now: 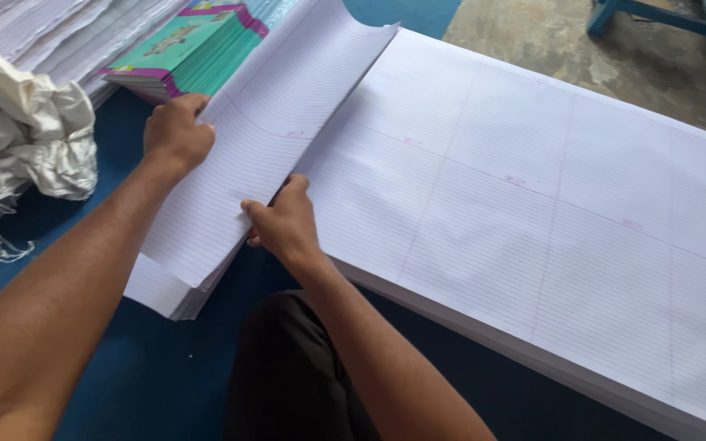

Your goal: The person folds a stack of lined paper sheets in half using a small wooden block to press the crease. They repeat this process for multiple sheets, stacking the folded papers to the side.

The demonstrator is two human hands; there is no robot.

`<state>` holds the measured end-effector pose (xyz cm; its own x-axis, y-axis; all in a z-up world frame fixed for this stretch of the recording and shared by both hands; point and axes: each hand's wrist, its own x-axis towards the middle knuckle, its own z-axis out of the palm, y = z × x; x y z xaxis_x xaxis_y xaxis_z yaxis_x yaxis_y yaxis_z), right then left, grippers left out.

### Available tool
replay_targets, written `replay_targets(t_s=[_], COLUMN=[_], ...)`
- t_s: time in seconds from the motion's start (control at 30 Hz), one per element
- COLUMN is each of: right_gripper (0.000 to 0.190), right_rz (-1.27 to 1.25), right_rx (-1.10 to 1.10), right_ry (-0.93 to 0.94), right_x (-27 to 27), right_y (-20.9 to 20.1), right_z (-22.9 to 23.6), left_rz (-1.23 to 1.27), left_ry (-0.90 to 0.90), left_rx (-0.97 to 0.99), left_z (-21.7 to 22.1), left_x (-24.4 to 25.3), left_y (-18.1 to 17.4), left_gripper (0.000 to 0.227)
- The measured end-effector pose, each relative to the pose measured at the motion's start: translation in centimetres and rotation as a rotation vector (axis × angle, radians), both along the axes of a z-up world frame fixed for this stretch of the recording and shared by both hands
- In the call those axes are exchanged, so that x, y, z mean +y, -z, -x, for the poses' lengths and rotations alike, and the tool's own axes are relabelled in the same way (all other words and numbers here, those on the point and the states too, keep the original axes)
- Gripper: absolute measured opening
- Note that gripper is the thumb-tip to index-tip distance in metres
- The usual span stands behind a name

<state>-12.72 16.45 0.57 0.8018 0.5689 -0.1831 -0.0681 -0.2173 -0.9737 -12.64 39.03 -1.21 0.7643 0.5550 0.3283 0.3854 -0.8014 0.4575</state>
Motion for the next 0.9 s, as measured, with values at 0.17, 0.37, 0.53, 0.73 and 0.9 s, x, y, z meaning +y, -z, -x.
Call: replay_targets(t_s=[0.17, 0.37, 0.53, 0.73, 0.9], right_gripper=[0.05, 0.051, 0.05, 0.056, 0.057], right_rz=[0.042, 0.109, 0.173, 0.259, 0.255], right_rx=[0.024, 0.028, -0.001, 0.037, 0.024], right_ry=[-0.06, -0.144, -0.157, -0.166, -0.154], right_x=[3.1, 5.2, 6.2, 6.6, 6.9], right_y=[1.1, 2.8, 4.6, 6.8, 7.9], right_z=[2.9, 4.9, 5.6, 5.5, 5.3], left_rz=[0.105, 0.187, 0.219, 0.272, 0.267], left_ry=[-0.085, -0.17, -0.17, -0.248, -0.271], left_rx=[0.027, 0.061, 0.057, 0.179, 0.273], left_z=[4.2, 7.3, 8.0, 7.5, 6.9], left_x=[3.1, 4.9, 4.9, 4.2, 3.7], left_y=[1.9, 4.9, 7.1, 8.3, 8.7], left_gripper=[0.044, 0.044, 0.043, 0.047, 0.046])
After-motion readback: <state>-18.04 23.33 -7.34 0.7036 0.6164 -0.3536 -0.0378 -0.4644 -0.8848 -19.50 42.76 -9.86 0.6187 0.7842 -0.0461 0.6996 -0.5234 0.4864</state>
